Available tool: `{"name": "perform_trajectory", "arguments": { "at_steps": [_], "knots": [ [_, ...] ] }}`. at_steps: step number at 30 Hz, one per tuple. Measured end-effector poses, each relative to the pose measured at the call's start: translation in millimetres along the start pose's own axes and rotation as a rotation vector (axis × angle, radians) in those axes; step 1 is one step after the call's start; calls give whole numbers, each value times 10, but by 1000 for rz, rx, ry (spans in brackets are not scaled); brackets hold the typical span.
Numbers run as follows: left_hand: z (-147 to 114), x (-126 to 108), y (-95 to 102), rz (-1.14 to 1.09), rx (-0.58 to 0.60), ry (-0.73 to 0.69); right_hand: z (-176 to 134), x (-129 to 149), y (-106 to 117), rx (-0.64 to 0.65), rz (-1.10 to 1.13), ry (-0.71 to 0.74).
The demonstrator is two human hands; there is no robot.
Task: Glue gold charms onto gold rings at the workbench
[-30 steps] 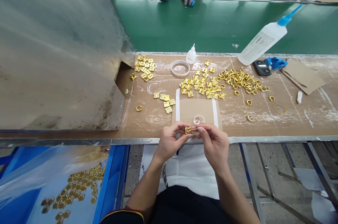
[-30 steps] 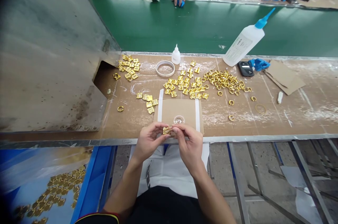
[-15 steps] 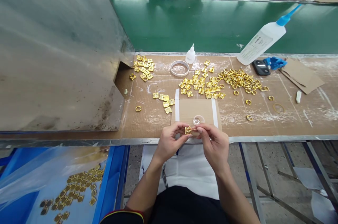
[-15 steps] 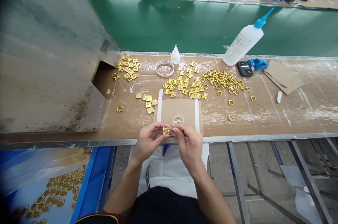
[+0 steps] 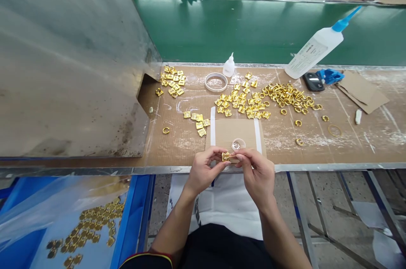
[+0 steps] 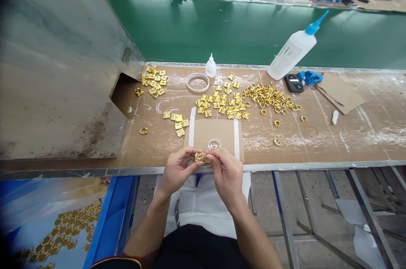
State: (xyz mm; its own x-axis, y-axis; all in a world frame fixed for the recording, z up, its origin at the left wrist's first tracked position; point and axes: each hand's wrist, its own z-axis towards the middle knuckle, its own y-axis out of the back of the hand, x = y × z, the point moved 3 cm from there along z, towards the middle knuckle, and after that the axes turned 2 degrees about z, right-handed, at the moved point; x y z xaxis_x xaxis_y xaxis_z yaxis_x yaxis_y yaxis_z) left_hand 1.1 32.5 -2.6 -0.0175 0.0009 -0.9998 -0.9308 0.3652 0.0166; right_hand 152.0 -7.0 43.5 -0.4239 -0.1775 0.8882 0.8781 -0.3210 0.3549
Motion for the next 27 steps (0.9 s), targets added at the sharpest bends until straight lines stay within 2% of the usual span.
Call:
{"name": "perform_trajectory", "arguments": {
  "at_steps": [17,27],
  "knots": [
    [-5,39,-4,10,-9,-14,30,29,6,58,-50,77],
    [-2,25,-7,9,-6,-15,34,36,-10,51,-77,120]
  ]
}}
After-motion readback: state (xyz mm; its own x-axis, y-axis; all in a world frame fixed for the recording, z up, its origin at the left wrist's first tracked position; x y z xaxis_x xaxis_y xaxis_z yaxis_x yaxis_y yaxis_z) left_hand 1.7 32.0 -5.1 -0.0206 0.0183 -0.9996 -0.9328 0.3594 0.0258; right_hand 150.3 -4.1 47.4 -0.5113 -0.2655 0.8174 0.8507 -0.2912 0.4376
